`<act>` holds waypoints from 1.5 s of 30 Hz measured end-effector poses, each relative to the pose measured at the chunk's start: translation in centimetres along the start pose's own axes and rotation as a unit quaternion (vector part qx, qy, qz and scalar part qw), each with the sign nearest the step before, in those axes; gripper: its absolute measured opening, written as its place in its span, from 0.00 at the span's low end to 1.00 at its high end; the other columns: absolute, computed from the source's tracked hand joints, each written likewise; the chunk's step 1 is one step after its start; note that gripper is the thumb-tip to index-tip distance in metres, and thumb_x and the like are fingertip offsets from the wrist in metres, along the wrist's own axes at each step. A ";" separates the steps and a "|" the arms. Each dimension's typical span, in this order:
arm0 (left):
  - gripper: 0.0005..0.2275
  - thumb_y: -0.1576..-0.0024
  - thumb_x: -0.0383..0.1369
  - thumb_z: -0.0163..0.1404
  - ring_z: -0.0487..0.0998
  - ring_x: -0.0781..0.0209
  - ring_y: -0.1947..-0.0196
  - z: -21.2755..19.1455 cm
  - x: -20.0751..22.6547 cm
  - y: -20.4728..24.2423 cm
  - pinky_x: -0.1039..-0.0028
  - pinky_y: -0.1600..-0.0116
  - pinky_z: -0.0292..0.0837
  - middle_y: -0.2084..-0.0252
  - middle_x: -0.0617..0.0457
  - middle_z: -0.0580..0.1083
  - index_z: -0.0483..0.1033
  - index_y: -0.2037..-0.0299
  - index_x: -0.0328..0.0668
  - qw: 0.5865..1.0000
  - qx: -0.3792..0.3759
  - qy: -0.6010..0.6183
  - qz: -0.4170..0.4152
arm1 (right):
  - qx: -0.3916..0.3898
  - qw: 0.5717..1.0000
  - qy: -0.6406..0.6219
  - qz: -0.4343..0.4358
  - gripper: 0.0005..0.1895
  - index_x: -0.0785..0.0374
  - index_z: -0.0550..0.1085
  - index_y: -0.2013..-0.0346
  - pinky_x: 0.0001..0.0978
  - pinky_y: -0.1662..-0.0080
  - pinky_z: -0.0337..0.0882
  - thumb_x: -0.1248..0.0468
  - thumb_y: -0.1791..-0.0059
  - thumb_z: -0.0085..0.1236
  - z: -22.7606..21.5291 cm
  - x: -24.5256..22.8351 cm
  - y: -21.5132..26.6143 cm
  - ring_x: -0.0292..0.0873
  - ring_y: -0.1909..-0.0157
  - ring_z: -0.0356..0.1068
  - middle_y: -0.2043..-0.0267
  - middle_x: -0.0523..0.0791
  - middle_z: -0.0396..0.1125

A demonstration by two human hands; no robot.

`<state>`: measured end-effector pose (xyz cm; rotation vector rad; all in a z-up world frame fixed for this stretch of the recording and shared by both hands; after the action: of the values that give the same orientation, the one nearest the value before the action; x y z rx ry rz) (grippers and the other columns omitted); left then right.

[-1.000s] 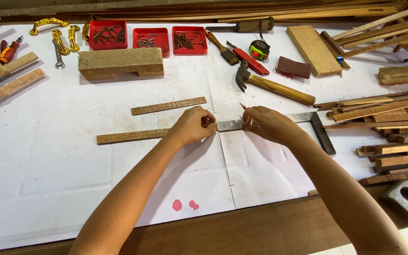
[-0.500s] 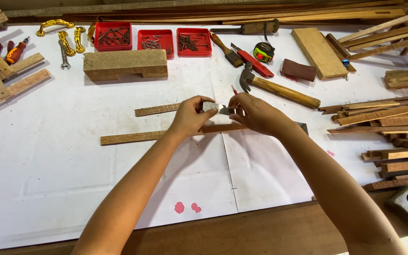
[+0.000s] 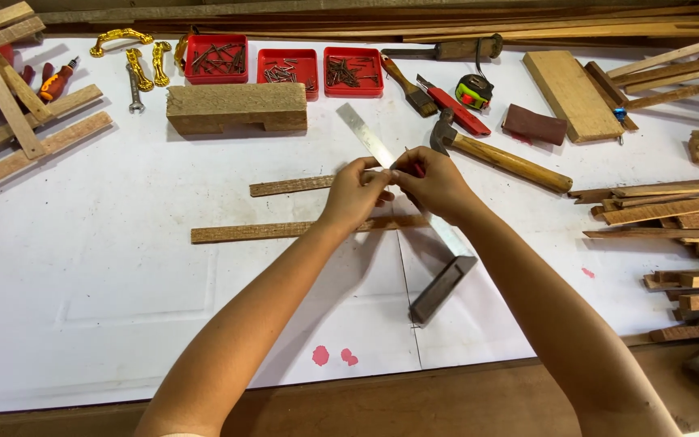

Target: Sanding and measuring wood pieces for furniture construction.

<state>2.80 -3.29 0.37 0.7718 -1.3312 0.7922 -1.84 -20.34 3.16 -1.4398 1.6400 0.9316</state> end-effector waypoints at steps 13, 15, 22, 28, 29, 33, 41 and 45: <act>0.49 0.63 0.23 0.65 0.83 0.59 0.65 0.0 1.5 2.7 0.72 0.57 0.79 0.52 0.43 0.76 0.51 0.28 0.32 0.971 0.016 -0.214 0.106 | 0.076 0.995 -0.056 -0.038 0.18 0.67 0.72 0.47 0.28 0.55 0.76 0.66 0.50 0.62 2.9 1.3 0.5 0.34 0.56 0.73 0.52 0.47 0.73; 0.43 0.56 0.24 0.61 0.82 0.56 0.66 0.4 3.1 3.3 0.69 0.58 0.80 0.55 0.43 0.79 0.54 0.26 0.38 0.962 -0.013 -0.273 -0.029 | 0.062 0.989 0.119 -0.054 0.16 0.65 0.77 0.50 0.31 0.57 0.74 0.62 0.49 0.64 2.5 -0.6 1.5 0.38 0.62 0.71 0.60 0.45 0.76; 0.38 0.58 0.23 0.61 0.85 0.54 0.57 0.0 1.0 1.7 0.68 0.51 0.80 0.52 0.41 0.80 0.63 0.32 0.33 0.959 -0.046 -0.280 0.022 | 0.010 0.993 0.102 -0.055 0.21 0.63 0.75 0.47 0.29 0.55 0.75 0.59 0.52 0.66 0.3 1.5 2.0 0.35 0.60 0.73 0.58 0.42 0.75; 0.39 0.58 0.22 0.61 0.71 0.45 0.38 -0.3 -0.2 0.9 0.64 0.37 0.69 0.36 0.35 0.68 0.61 0.31 0.32 0.923 -0.056 -0.381 -0.015 | -0.011 0.998 -0.048 -0.043 0.23 0.63 0.68 0.42 0.29 0.49 0.77 0.64 0.51 0.61 -0.7 2.3 3.3 0.34 0.54 0.75 0.55 0.42 0.71; 0.38 0.57 0.25 0.61 0.71 0.45 0.37 -0.2 0.4 1.3 0.64 0.35 0.68 0.36 0.35 0.68 0.61 0.31 0.33 0.915 -0.060 -0.398 -0.022 | -0.002 0.997 -0.064 -0.052 0.19 0.64 0.70 0.42 0.29 0.48 0.75 0.65 0.48 0.59 -0.8 2.2 3.4 0.34 0.53 0.73 0.55 0.43 0.72; 0.38 0.55 0.29 0.59 0.70 0.44 0.37 0.2 1.5 2.2 0.63 0.36 0.71 0.37 0.36 0.65 0.60 0.29 0.38 0.907 -0.066 -0.411 -0.058 | -0.012 0.991 -0.132 -0.028 0.17 0.63 0.70 0.43 0.30 0.52 0.77 0.67 0.47 0.56 -0.9 1.5 4.3 0.34 0.55 0.73 0.57 0.43 0.72; 0.38 0.56 0.38 0.65 0.61 0.39 0.31 1.1 -0.2 3.4 0.58 0.31 0.64 0.32 0.33 0.56 0.66 0.36 0.27 0.892 -0.037 -0.448 0.053 | -0.021 0.987 -0.161 0.001 0.10 0.66 0.73 0.49 0.31 0.55 0.79 0.68 0.45 0.53 -0.8 4.1 4.8 0.36 0.58 0.75 0.59 0.44 0.72; 0.45 0.62 0.47 0.71 0.58 0.36 0.30 1.1 -0.6 3.3 0.54 0.32 0.61 0.31 0.31 0.54 0.66 0.36 0.27 0.878 -0.050 -0.474 0.045 | -0.034 0.982 -0.184 0.010 0.12 0.66 0.73 0.47 0.32 0.49 0.80 0.67 0.44 0.50 -0.9 3.5 5.1 0.36 0.56 0.76 0.58 0.43 0.72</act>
<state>-0.63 -2.47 -0.05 1.0767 -2.2763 0.3850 -7.26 -22.21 0.69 -1.2081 1.3603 1.1965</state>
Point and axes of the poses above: each hand's wrist, its own y-axis away from the middle knuckle, its own z-axis out of the palm, x = y × z, the point moved 1 cm from there along -y, towards the middle knuckle
